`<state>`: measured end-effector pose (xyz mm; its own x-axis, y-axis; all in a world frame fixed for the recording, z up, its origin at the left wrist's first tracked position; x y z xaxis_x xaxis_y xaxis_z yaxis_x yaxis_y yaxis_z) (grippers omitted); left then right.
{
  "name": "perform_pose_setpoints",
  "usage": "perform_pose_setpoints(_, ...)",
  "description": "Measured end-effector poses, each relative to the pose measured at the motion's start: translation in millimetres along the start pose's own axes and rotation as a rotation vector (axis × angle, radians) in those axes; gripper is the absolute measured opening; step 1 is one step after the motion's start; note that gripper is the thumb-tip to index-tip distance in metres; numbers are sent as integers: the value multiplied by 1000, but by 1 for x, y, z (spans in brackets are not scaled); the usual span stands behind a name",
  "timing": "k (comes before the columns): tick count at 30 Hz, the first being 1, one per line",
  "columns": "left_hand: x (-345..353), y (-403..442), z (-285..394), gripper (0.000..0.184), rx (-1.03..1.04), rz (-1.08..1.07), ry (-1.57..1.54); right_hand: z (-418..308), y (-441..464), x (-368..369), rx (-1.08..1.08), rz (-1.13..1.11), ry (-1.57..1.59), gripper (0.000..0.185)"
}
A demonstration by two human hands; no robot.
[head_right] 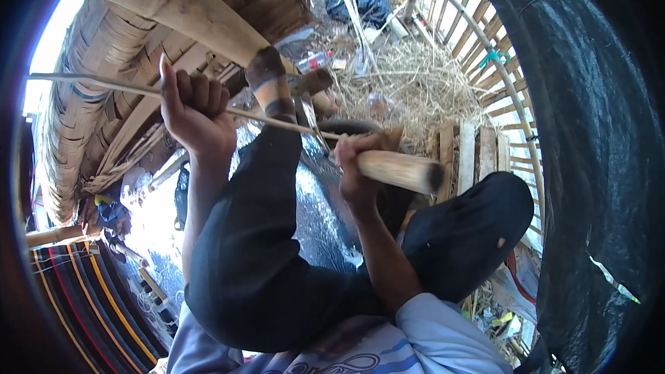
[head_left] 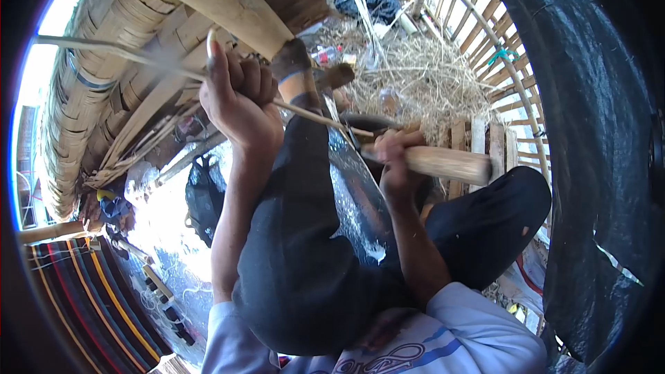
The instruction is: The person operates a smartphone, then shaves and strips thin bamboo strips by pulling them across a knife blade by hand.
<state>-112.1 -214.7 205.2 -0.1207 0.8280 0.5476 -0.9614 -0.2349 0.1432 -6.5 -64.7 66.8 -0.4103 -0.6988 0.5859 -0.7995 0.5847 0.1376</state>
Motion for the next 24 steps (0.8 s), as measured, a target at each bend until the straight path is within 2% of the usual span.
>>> perform_pose_setpoints(2, 4, 3, 1, 48, 25, -21, -13, -38, 9, 16, -55, -29, 161, 12)
perform_pose_setpoints(5, 8, 5, 0, 49, 41, 11, 28, -16, 0, 12, 28, -6, 166, 16)
perform_pose_setpoints(7, 7, 4, 0, 49, 50, 15, 40, 28, -9, -7, -178, -58, -278, 17)
perform_pose_setpoints(8, 6, 2, 1, 48, 41, -6, 27, 27, -6, -3, -275, -51, -498, 17)
perform_pose_setpoints(10, 3, 4, 3, 48, 35, -15, 25, 29, 1, -19, 74, 85, 50, 16)
perform_pose_setpoints(11, 2, 2, 3, 48, 23, -16, 3, 4, 8, -9, 75, 88, 171, 15)
perform_pose_setpoints(12, 1, 1, 2, 48, 14, -22, -25, -14, 9, 1, 88, 91, 164, 15)
perform_pose_setpoints(14, -1, 1, 0, 48, 12, -55, -20, -39, 14, 16, -60, -6, 147, 16)
perform_pose_setpoints(15, 0, 2, -1, 48, 12, -65, -7, -32, 12, 14, -59, -48, 109, 13)
perform_pose_setpoints(16, 3, 4, -2, 47, 15, -80, 0, -17, 5, 14, 61, 59, 89, 14)
perform_pose_setpoints(18, 4, 2, -2, 48, 8, -76, -10, 23, -6, -3, -83, 8, -371, 17)
perform_pose_setpoints(19, 4, 1, -2, 48, -7, -66, -5, 47, -8, -17, -265, -24, -578, 22)
perform_pose_setpoints(20, 3, -1, 0, 48, -8, -71, -3, 41, -5, -18, -266, -19, -576, 22)
perform_pose_setpoints(22, -1, 0, 1, 48, 1, -63, -28, 31, 7, -23, 100, 169, -235, 20)
perform_pose_setpoints(23, 0, -1, 2, 48, -1, -90, -36, 26, 12, -21, 79, 126, 85, 20)
perform_pose_setpoints(24, -1, -1, 2, 48, -10, -81, -31, 16, 14, -16, 89, 130, 79, 20)
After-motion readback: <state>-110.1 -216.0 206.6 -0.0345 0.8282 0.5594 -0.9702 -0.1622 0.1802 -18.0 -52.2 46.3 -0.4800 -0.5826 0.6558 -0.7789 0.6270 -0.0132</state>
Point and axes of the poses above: each hand's wrist, its own y-axis towards the middle knuckle, its own x-axis out of the palm, z = x × y, the point moved 3 cm from there along y, towards the middle knuckle, and after that the axes turned 6 degrees about z, right-handed, at the moved point
